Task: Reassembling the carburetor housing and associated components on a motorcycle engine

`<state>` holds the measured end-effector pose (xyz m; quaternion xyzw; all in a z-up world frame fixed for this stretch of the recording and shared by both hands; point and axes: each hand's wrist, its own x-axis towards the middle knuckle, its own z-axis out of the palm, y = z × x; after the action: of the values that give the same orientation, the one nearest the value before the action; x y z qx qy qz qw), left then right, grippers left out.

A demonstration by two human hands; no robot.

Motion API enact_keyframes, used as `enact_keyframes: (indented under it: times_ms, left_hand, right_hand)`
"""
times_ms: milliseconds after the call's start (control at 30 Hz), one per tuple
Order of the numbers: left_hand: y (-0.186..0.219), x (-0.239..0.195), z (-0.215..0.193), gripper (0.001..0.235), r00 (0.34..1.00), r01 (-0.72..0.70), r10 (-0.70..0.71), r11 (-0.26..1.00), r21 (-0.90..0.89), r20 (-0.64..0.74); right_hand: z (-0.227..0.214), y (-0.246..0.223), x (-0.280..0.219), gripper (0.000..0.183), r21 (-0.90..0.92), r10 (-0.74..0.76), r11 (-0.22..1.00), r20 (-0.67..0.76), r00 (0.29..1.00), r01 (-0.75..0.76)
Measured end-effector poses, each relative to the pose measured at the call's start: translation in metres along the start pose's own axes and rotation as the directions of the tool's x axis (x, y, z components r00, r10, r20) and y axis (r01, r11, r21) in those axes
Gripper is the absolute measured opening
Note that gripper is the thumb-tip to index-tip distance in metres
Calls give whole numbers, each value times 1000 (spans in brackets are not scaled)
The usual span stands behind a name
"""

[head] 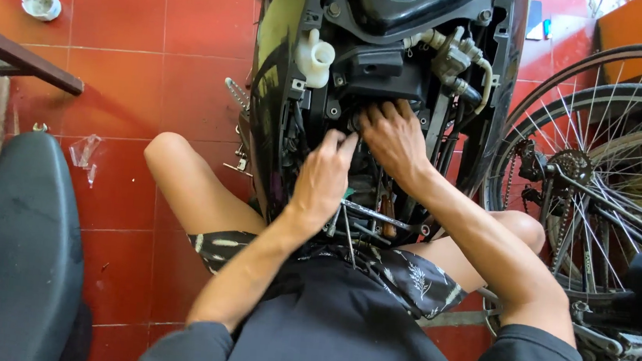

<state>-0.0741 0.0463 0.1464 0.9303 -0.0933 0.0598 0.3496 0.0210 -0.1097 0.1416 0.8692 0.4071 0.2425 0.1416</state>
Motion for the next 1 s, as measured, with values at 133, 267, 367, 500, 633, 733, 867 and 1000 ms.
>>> enact_keyframes:
  times_ms: [133,267,367,500,633,733,867,1000]
  left_hand:
    - [-1,-19,43,32,975,50,-90,980,-192,-204]
    - [2,-29,71,36,933,36,-143,950,-309,-331]
    - [4,-28,78,37,916,29,-216,876,-481,-339]
    - [-2,-15,72,37,928,97,-319,703,-705,-190]
    - [-15,7,83,64,874,250,-476,265,-931,99]
    - [-46,25,101,45,867,442,-489,661,-607,99]
    - [-17,49,77,43,834,552,-525,784,-283,172]
    - [-47,67,112,43,849,528,-507,829,-184,150]
  right_hand:
    - [5,-4,-3,17,-82,-150,986,-62,987,145]
    - [1,-1,2,18,-145,-222,966,-37,974,214]
    - [10,4,-6,20,-64,-307,952,-176,935,300]
    - [-22,11,-9,21,-11,-121,993,-146,982,120]
    - [-33,10,-34,27,85,148,986,-62,987,-143]
    - [-51,0,-44,28,280,302,917,-28,953,-283]
    - [-59,-4,-54,19,604,429,711,33,903,-360]
    - [-37,-7,-75,17,749,515,529,92,852,-400]
